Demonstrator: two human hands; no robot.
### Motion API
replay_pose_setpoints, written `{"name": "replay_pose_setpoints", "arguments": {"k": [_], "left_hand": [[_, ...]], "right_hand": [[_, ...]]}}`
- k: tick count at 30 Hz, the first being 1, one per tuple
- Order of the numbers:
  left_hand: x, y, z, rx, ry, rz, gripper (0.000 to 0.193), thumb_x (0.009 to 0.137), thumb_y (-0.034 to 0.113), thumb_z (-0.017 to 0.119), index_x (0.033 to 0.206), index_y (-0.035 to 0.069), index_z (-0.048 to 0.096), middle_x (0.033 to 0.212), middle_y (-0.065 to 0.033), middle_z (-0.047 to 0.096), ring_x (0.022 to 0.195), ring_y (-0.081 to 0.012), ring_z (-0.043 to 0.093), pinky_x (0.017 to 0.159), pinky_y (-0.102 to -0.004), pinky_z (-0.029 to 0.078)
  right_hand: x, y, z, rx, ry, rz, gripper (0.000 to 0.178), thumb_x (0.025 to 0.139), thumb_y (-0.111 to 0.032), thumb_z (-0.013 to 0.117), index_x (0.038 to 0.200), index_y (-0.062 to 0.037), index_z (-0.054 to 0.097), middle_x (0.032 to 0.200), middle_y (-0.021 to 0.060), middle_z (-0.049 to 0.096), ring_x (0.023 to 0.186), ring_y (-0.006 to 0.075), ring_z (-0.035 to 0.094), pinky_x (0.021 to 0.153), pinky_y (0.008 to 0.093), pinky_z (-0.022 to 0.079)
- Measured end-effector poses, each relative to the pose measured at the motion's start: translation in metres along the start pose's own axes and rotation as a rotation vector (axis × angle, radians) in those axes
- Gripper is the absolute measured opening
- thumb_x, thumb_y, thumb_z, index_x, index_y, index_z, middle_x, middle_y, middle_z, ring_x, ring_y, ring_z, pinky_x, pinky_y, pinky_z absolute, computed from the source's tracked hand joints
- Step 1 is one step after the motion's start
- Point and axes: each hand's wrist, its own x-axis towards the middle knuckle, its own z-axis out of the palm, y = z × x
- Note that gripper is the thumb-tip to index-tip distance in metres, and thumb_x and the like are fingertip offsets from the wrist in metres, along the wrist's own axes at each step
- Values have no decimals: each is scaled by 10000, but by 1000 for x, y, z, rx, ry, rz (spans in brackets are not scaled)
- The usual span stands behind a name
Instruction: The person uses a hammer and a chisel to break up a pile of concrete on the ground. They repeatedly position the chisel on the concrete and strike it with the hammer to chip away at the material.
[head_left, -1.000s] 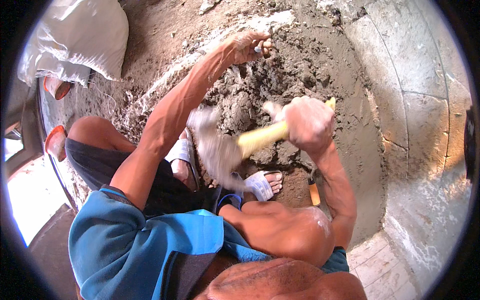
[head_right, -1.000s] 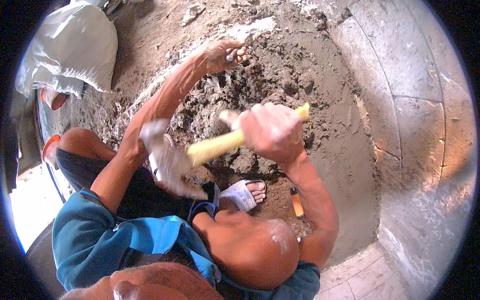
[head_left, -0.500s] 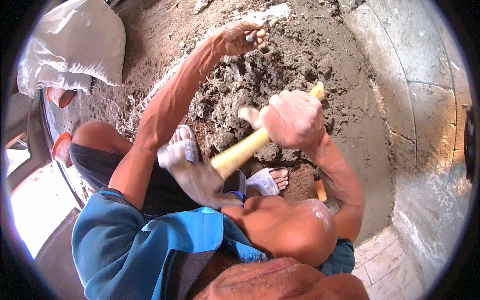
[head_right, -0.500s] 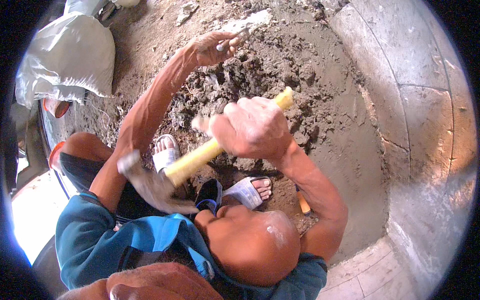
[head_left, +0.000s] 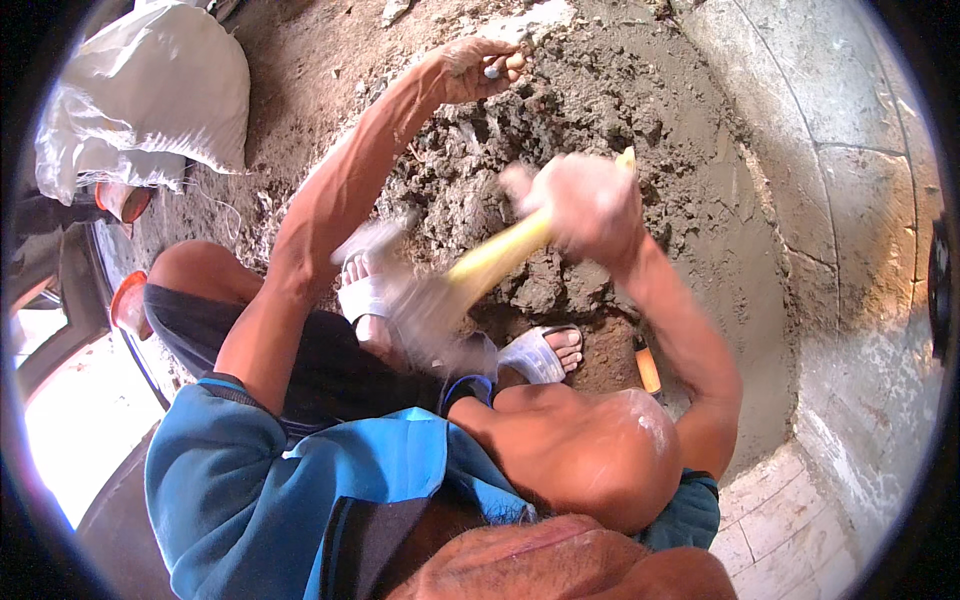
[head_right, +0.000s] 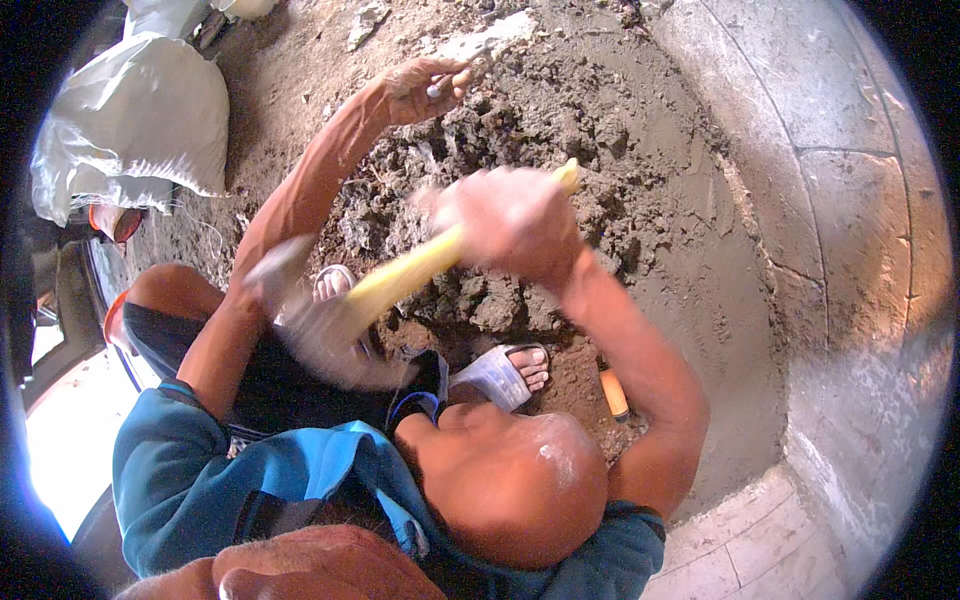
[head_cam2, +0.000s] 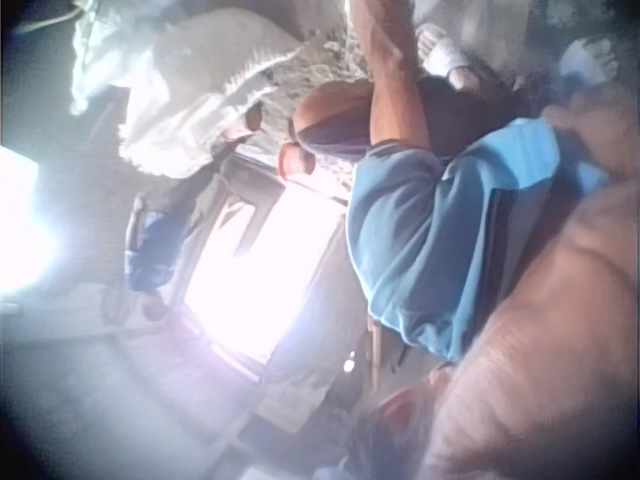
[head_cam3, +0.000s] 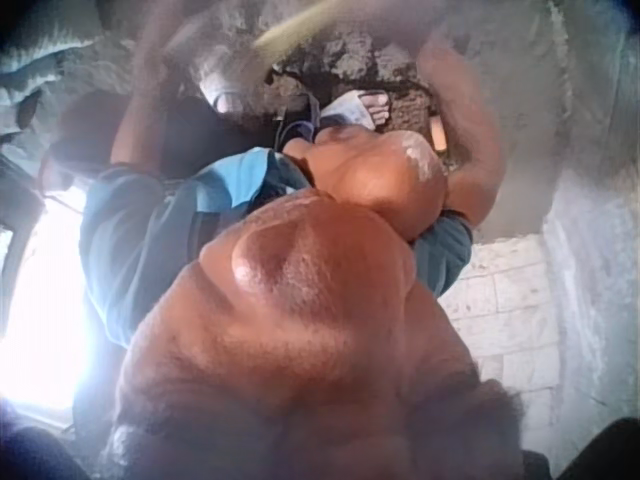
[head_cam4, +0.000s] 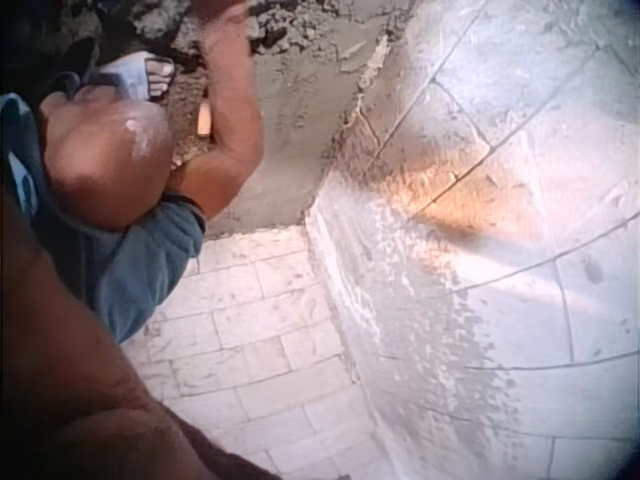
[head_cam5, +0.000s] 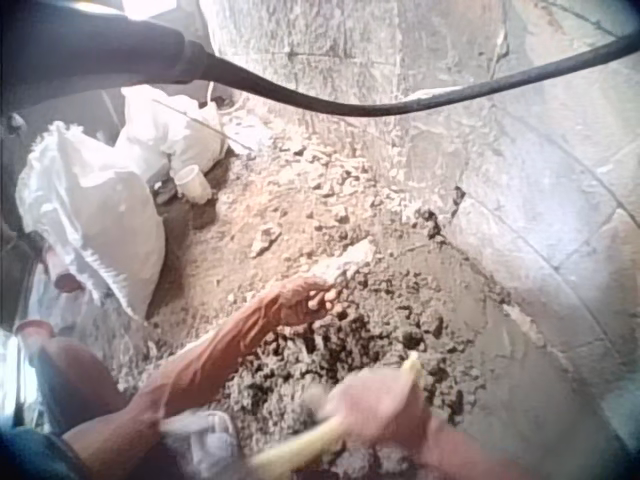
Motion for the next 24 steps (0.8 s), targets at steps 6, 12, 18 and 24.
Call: {"name": "replay_pose_setpoints", "arguments": {"k": [6,12,18,24], "left_hand": [[-10,1,-3,119,248,82,150,921,158,630,973,18,623,828,-94,714,700,-140,690,609,-273,612],[-11,2,-8,27,206,71,159,929,128,619,985,-17,585,864,-106,689,719,-159,680,604,-249,612],[-18,-1,-12,105,193,80,176,932,175,622,982,7,622,836,-119,701,689,-161,686,582,-272,601],[-9,-5,-6,57,135,36,149,947,151,599,1007,15,614,844,-89,709,745,-140,689,691,-254,618]], "right_hand": [[-34,9,10,-206,-475,552,221,981,-231,536,810,-95,563,502,0,546,373,118,543,316,279,445],[17,-20,-6,-76,-104,-44,228,900,-270,642,736,-143,545,512,-27,443,417,109,526,374,281,437],[-47,18,24,-226,-369,463,106,954,-128,535,993,-62,609,544,46,560,401,138,541,348,305,429],[16,-33,-11,-219,-201,72,295,927,-267,618,685,-151,495,506,-51,423,409,102,512,355,263,435]]}}
